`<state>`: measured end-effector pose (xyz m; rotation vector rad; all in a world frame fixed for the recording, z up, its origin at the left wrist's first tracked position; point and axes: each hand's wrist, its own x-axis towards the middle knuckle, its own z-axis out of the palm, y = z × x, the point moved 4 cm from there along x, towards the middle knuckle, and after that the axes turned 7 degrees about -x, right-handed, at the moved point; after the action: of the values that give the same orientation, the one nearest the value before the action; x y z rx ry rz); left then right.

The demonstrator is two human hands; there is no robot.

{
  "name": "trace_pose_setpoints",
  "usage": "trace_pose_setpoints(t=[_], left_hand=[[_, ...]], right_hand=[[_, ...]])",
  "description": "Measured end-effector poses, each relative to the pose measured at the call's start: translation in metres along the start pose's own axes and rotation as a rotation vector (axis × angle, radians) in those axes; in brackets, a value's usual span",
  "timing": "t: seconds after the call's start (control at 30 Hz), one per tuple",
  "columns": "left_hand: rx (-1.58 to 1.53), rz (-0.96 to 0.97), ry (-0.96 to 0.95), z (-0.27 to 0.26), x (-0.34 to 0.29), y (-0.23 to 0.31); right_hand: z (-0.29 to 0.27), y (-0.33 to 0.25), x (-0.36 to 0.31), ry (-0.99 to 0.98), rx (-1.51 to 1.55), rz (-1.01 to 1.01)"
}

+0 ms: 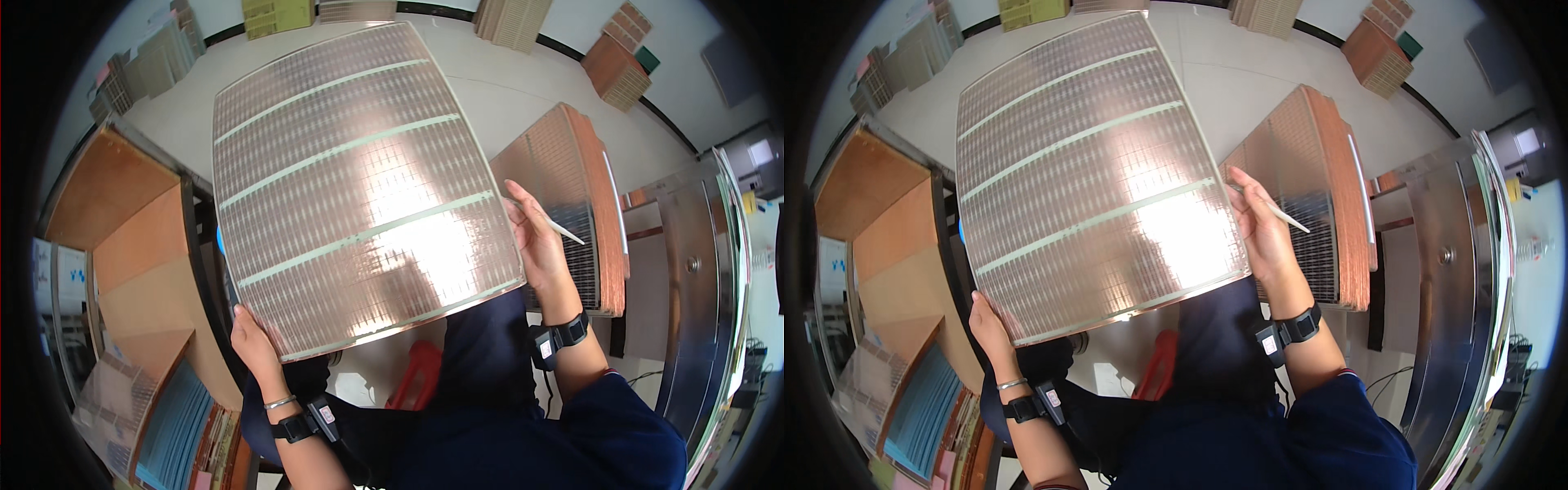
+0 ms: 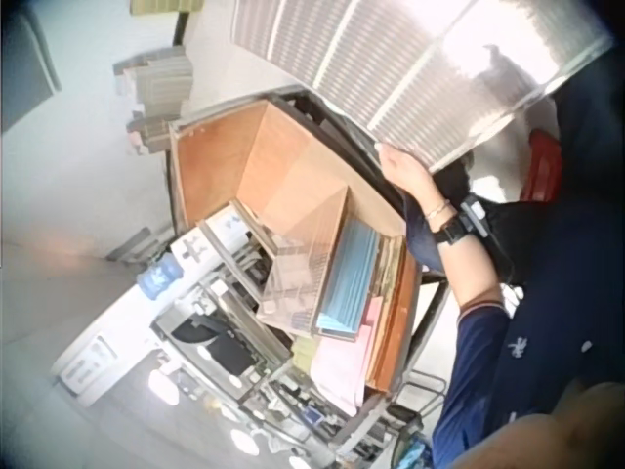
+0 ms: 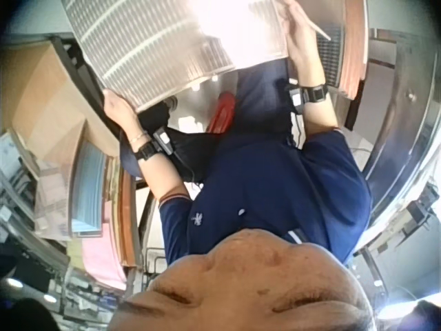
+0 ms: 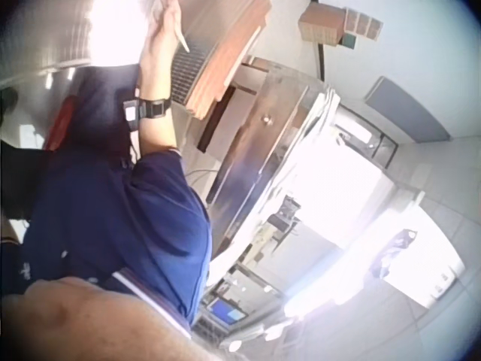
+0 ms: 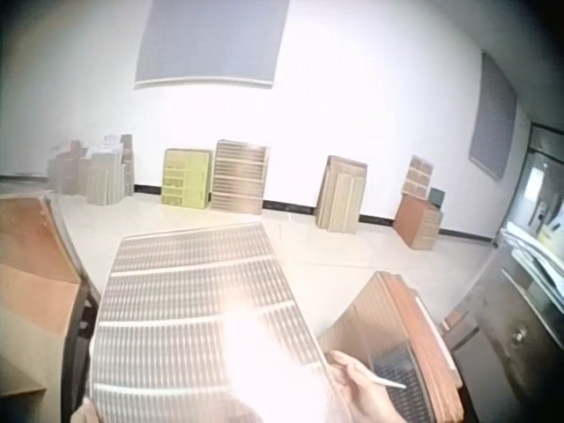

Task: Inspecting and marking large metal or component grid sheets with a pen.

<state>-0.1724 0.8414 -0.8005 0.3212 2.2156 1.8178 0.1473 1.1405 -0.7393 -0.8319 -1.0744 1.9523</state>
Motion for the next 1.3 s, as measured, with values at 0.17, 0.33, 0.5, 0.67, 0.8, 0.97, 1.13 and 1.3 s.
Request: trace_pose_setpoints(t=[0.17,0.33,0.5,0.67,0.8,0.97,1.13,1.3], left_hand=[[0.042,0.015,-0.013,0.003,0.002,0.001],[0.032,0.018,-0.015,0.002,0.003,0.001],[-0.045,-0.008,-0.018,0.0,0.006,-0.003],[-0.031,0.061,-0.007,-0.002,-0.001,0.008],[-0.102,0.08,0.015,-0.009,-0.012,0.028],[-0.524,-0.127,-0.135,-0.04,-0.015,0.081],[-1.353,0.138,-0.328,-0.057,-0.047,0.118],[-1.261,-0.178,-0.117,0.006,-0.11,0.113]], right_hand=[[0.006,-0.009,-0.009,0.001,0.074,-0.019],[0.009,-0.008,-0.012,0.006,0.1,-0.018],[0.012,-0.008,-0.021,0.011,0.094,-0.017],[0.007,-0.006,-0.027,-0.065,0.048,0.018],[0.011,-0.012,-0.039,-0.082,-0.187,0.042],[0.021,-0.016,-0.05,-0.061,-0.155,-0.054],[0.072,0.011,-0.053,-0.141,0.238,-0.065],[0.145,0.043,-0.1,-0.449,0.233,-0.041]])
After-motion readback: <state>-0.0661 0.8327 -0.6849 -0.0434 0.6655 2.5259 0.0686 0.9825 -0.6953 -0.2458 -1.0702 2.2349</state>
